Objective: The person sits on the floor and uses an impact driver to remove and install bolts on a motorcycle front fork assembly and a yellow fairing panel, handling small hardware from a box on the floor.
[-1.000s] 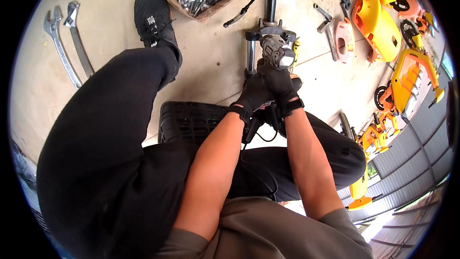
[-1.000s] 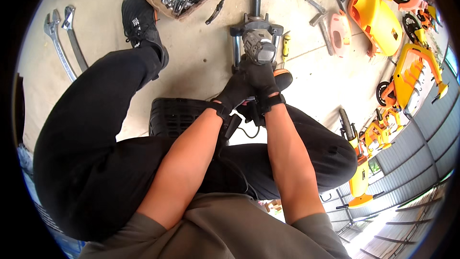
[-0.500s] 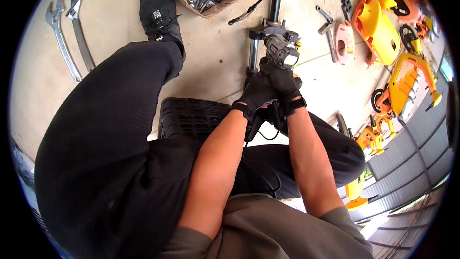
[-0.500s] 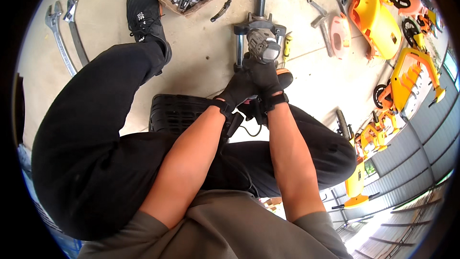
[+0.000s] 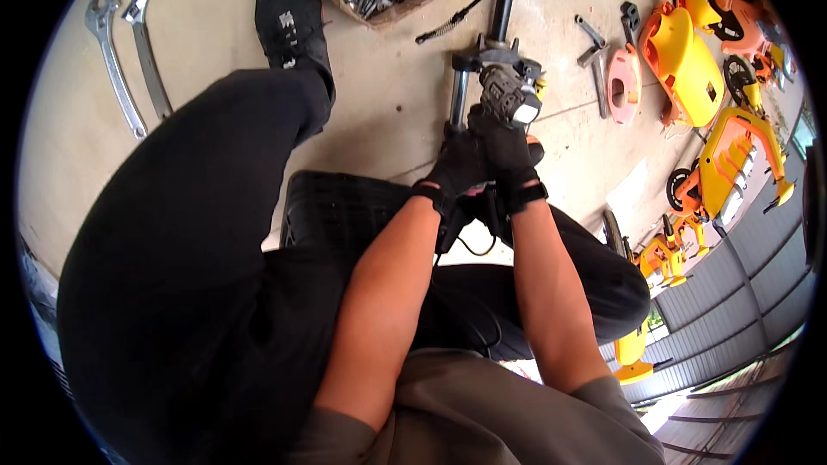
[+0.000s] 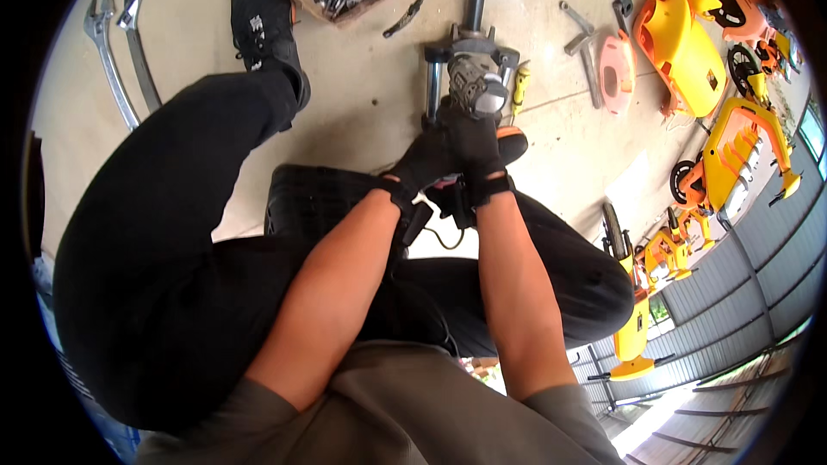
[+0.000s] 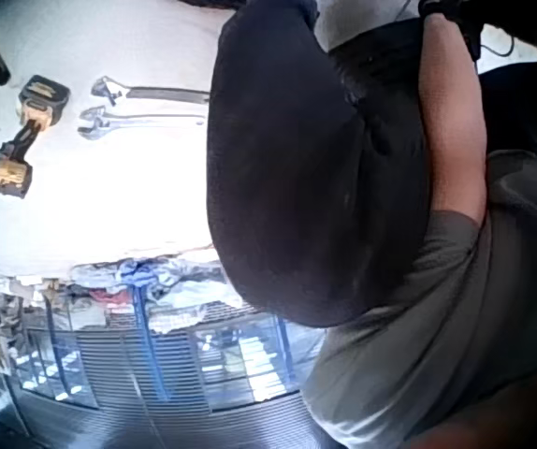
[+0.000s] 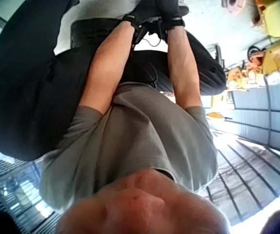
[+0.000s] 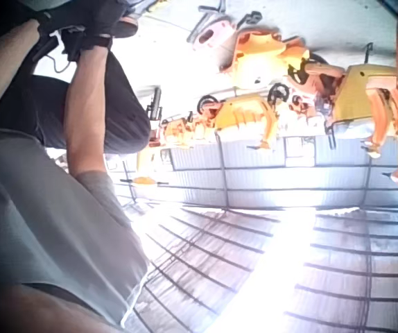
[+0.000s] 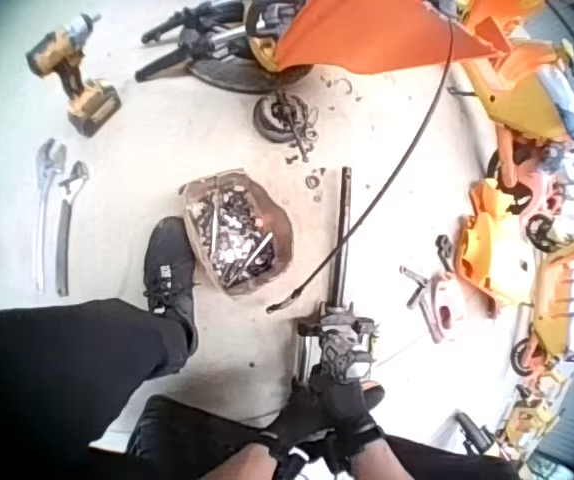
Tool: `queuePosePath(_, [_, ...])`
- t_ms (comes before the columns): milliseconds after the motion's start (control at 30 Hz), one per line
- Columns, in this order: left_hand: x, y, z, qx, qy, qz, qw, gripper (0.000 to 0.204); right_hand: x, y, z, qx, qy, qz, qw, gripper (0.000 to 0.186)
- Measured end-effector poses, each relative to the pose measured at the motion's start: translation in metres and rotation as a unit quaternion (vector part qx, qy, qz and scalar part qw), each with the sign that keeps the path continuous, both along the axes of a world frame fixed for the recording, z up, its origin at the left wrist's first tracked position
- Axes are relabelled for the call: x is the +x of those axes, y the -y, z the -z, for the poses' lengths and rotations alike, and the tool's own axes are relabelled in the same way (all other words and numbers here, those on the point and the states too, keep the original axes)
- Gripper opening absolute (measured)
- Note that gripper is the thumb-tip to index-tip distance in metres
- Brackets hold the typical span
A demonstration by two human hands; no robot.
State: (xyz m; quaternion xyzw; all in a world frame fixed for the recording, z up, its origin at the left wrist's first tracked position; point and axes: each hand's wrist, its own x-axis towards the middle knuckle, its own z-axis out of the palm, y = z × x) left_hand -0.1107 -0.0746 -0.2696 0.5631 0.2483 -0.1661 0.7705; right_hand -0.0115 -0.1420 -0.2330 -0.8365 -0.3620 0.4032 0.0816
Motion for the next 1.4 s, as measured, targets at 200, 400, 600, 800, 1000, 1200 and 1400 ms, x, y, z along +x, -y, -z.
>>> queuePosePath(200, [-0.017, -0.014, -0.011, 0.046, 0.086, -0.001, 0.995, 0.034, -0.018, -0.016, -0.002, 0.097, 0.064, 0.069, 0.991, 0.01])
queuePosePath(400, [-0.001, -0.05, -0.029, -0.024, 0.02, 0.073, 0.997, 0.029, -0.021, -0.005, 0.0, 0.086, 0.104, -0.018, 0.991, 0.011])
queuePosePath(600, [-0.012, -0.035, -0.015, -0.074, -0.031, 0.049, 0.996, 0.024, -0.02, -0.012, 0.004, 0.11, 0.078, 0.055, 0.989, 0.007])
queuePosePath(800, [-0.016, -0.004, 0.013, 0.241, 0.264, 0.016, 0.934, 0.026, -0.018, 0.0, -0.001, 0.089, 0.054, 0.016, 0.994, 0.013])
queuePosePath(1000, [-0.018, -0.016, 0.006, 0.123, 0.131, -0.041, 0.983, 0.024, -0.023, 0.0, 0.02, 0.099, -0.039, 0.193, 0.975, 0.012])
queuePosePath(1200, [-0.012, -0.059, -0.019, -0.113, -0.046, 0.055, 0.991, 0.017, -0.016, -0.015, 0.017, 0.139, 0.057, 0.096, 0.984, 0.01])
queuePosePath(1400, [-0.009, -0.072, -0.004, 0.022, 0.033, 0.173, 0.984, 0.03, -0.024, -0.027, 0.004, 0.102, 0.02, 0.109, 0.989, 0.008])
